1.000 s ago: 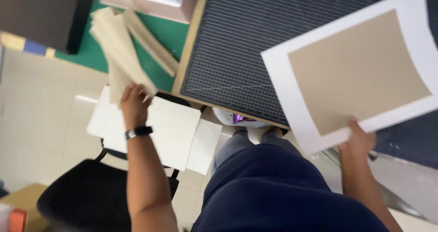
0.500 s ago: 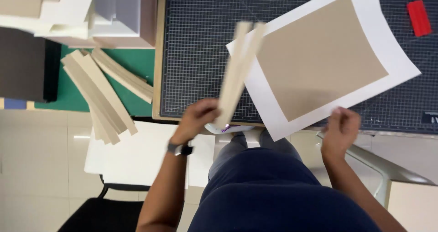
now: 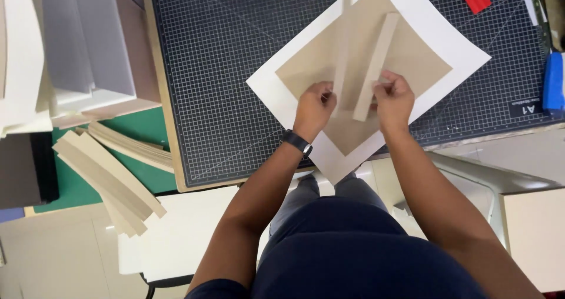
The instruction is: Gluing and smoothing additional cardboard strips onto a base sheet using a roller and a squeegee.
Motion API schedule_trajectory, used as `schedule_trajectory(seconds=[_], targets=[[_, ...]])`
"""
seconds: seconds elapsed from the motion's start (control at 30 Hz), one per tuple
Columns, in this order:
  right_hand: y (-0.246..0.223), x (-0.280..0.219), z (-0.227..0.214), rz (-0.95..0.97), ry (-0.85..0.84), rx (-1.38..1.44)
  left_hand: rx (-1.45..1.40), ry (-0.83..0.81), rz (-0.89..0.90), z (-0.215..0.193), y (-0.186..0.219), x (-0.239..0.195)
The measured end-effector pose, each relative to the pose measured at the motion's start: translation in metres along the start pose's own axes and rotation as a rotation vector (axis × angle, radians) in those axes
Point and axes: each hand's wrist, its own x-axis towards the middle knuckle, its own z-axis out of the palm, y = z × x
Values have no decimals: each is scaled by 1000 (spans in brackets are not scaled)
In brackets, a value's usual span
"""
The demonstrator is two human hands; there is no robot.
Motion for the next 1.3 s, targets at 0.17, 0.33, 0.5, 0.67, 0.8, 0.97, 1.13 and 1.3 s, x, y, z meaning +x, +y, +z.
schedule_trajectory(seconds=[0.17,0.33,0.5,0.67,0.8,0.97,1.13,1.3], targets=[[21,24,-32,-377,142,-584,481,93,178,-17,51,-7],[28,14,-23,-570,209,-1257,674,-38,202,26,26,0],[-8,-5,-13,-509,79,-976,620,-132,226,34,23,9],[23,11,-2,-270,5,-963,661,-37,177,45,6,31],[49,30,13,-259,-44,-798,664,-62,133,80,-3,38],[64,38,6,-308,-27,-693,647,-99,117,75,6,34],[42,18,-7,-534,49,-861,612,-132,163,62,-3,40],[55,36,-14,-471,-140,-961,871,-180,468,53,-18,50]])
